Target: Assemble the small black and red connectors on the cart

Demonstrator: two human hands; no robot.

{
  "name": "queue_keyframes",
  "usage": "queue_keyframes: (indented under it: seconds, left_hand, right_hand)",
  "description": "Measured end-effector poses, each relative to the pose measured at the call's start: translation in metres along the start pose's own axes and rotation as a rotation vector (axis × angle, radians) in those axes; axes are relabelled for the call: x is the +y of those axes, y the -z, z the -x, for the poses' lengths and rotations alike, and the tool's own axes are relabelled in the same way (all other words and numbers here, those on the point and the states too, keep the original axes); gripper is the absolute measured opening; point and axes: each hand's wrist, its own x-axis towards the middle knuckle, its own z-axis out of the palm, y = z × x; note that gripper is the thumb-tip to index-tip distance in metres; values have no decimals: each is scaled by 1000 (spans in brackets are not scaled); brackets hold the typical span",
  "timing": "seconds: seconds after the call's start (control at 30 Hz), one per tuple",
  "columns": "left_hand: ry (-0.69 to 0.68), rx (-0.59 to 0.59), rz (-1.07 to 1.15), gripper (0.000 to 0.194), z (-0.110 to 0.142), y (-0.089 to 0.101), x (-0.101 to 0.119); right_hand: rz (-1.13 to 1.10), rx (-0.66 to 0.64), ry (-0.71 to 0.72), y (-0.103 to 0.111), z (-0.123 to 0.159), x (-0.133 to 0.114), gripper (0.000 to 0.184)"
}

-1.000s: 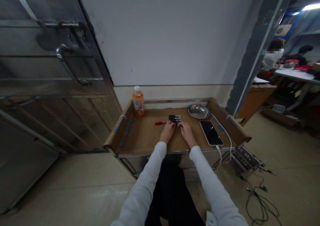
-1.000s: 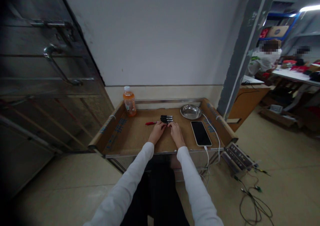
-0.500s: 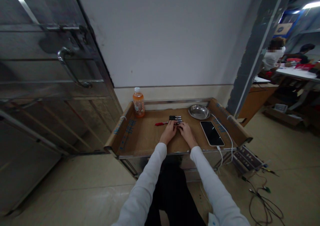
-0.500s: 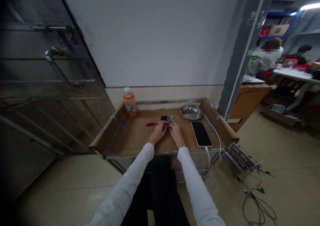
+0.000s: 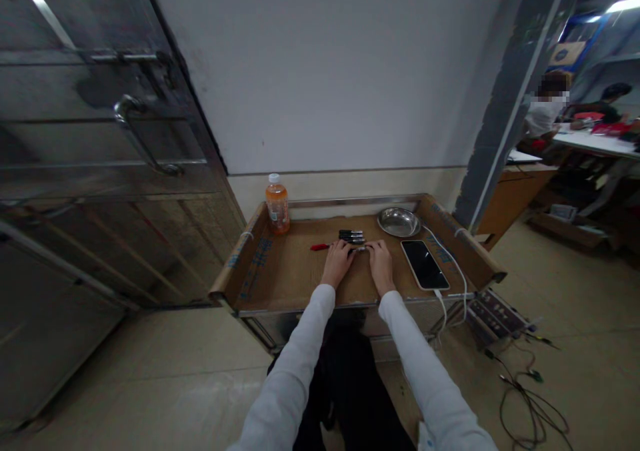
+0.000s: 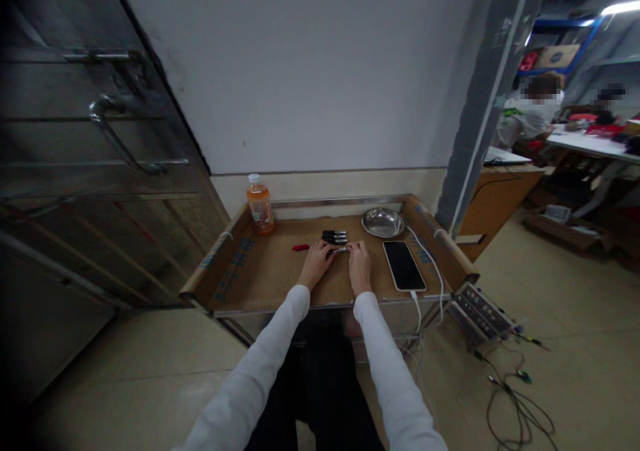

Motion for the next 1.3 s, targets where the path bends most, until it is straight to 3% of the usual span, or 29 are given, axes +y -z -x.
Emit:
queue_keyframes:
  seconds: [0.3, 0.43, 0.6, 0.8, 0.97, 1.13, 1.3]
  left_hand:
    - [16, 63, 57, 17, 3, 4, 6]
    - [58, 79, 124, 20, 4, 7, 4]
    - [110, 154, 230, 23, 7, 8, 0]
    - [138, 190, 249, 22, 9, 9, 4]
    - [332, 313, -20, 22, 14, 18, 7]
    - [510, 219, -279, 29, 21, 21, 9]
    - [578, 177, -338, 37, 18, 17, 8]
  right_hand:
    - [-62, 32, 31, 1, 0, -2, 33]
    - [-210, -8, 148, 7, -2, -7, 32]
    - [-346, -93, 304, 12, 1, -14, 54]
    - [-288, -205, 392, 11, 3, -21, 69]
    - [-128, -128, 291, 6, -2, -18, 61]
    - [162, -164, 162, 3, -4, -14, 37]
    - [250, -184, 141, 1, -5, -14, 37]
